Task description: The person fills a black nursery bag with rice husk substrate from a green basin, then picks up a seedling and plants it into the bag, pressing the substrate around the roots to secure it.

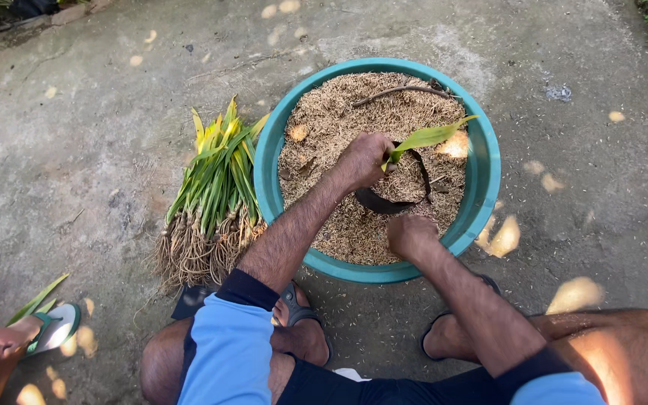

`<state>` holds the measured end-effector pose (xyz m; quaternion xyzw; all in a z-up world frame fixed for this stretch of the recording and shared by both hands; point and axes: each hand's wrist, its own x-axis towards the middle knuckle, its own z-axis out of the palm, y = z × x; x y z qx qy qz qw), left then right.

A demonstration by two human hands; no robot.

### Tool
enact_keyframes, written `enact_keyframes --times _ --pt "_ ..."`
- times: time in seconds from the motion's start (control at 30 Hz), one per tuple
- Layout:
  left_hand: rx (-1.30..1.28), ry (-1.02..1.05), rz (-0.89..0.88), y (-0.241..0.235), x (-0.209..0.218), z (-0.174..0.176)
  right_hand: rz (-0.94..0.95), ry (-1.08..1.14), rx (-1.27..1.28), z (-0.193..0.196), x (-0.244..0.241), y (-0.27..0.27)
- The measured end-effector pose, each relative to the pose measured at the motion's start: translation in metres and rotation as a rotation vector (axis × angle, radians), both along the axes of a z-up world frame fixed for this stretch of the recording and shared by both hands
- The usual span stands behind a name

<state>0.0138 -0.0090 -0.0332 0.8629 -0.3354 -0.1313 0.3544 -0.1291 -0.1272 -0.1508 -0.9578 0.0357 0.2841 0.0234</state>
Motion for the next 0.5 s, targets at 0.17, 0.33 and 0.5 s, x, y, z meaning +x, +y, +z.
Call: enact_keyframes --times 0.17,0.33,0.5 --pt "-0.018 -0.036 0.050 0.001 -0.009 0.001 0.149 0.087 0.071 0.039 0.008 0.016" --pt "-0.042 -0.032 0.140 0.004 -0.032 0.011 0.136 0.136 0.113 -0.021 0.020 0.019" --pt "-0.108 -0.110 0.163 0.014 -0.040 -0.003 0.013 -0.086 0.279 0.022 0.004 -0.033"
